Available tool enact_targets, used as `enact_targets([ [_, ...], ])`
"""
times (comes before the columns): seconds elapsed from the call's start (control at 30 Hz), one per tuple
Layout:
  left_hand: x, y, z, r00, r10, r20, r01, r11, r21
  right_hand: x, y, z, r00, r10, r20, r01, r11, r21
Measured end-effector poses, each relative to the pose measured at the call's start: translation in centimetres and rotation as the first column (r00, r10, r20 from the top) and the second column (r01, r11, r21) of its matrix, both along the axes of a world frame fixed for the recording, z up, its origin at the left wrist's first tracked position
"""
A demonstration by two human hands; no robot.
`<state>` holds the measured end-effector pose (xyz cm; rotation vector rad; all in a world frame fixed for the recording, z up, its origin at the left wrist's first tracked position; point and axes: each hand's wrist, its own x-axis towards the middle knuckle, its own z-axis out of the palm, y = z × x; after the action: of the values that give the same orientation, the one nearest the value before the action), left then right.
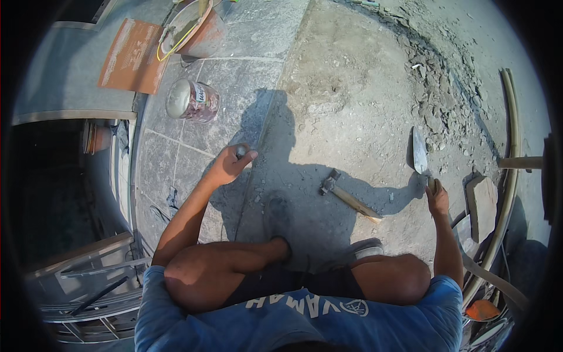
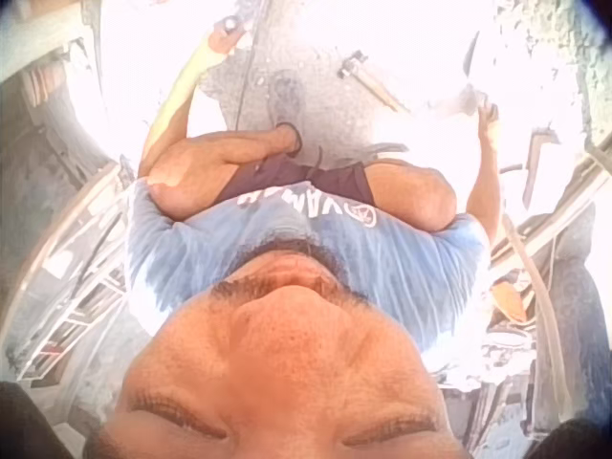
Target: The person chips away at a concrete surface using a hammer and a chisel, then clears loose debris with a trowel.
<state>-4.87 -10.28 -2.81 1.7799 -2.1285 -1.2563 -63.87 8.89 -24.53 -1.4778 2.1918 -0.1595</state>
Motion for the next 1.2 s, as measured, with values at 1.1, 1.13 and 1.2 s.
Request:
enact_targets([
  [1.1,-7.2,1.7,-1.0,0.91,-0.225,-0.349,0.266,0.961,0.074,23.3,0.3,8.5,0.938,0.336,0.085,-0.347,0.906,0.241],
  [1.13,-7.1,1.4,-1.5,0.868,-0.304,-0.392,0.344,0.938,0.034,23.6,0.0,9.4,0.935,0.302,0.184,-0.343,0.902,0.262],
  [1.2,-7.4,0.4,-2.9,0.856,-0.339,-0.39,0.367,0.93,-0.004,23.4,0.2,10.8,0.943,0.189,0.274,-0.263,0.926,0.269],
])
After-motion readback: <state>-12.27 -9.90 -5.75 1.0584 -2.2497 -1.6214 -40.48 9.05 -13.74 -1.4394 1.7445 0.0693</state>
